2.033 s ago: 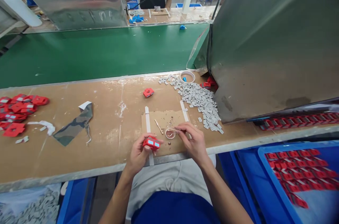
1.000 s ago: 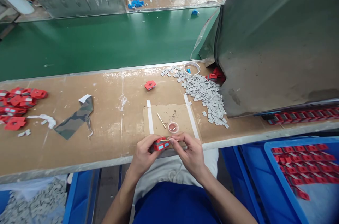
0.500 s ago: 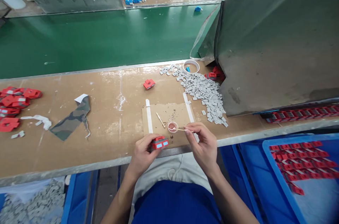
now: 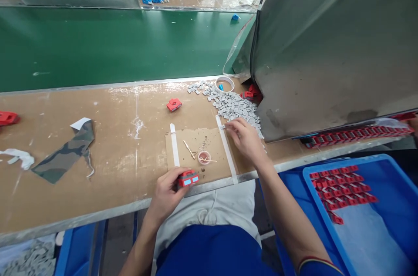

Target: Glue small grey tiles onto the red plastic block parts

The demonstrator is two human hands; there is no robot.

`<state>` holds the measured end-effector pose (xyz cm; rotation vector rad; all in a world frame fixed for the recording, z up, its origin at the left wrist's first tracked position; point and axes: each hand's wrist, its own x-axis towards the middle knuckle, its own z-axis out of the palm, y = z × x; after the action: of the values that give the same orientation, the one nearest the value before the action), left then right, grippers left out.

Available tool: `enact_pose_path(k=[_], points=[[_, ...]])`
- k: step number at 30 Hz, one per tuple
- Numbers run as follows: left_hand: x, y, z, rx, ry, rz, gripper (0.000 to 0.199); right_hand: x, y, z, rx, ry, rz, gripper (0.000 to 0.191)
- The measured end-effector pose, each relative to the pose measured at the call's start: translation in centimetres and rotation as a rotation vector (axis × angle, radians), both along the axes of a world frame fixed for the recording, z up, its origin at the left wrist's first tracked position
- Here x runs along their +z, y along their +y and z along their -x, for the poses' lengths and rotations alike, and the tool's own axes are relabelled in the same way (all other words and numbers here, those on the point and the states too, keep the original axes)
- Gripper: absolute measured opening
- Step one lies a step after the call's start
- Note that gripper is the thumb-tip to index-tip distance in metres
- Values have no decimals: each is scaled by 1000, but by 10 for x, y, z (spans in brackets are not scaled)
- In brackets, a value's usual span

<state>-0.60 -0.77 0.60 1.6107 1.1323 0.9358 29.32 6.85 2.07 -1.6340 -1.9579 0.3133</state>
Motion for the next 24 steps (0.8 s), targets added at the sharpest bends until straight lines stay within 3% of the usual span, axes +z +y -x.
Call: enact_pose_path(k=[4,10,18,24], points=[[-1,1,0,-1,-1,-9,14,-5,27,-14,22,-239,79,20],[0,1,2,-2,-12,-19,15,-14,37,-11,23,-426,196,26],[-5,1,5,-36,-47,-37,19,7,33,-15,108,-438,401,11],[-11,1,11,-136,-183,-35,53,24,24,-13,72,-384,486,13]])
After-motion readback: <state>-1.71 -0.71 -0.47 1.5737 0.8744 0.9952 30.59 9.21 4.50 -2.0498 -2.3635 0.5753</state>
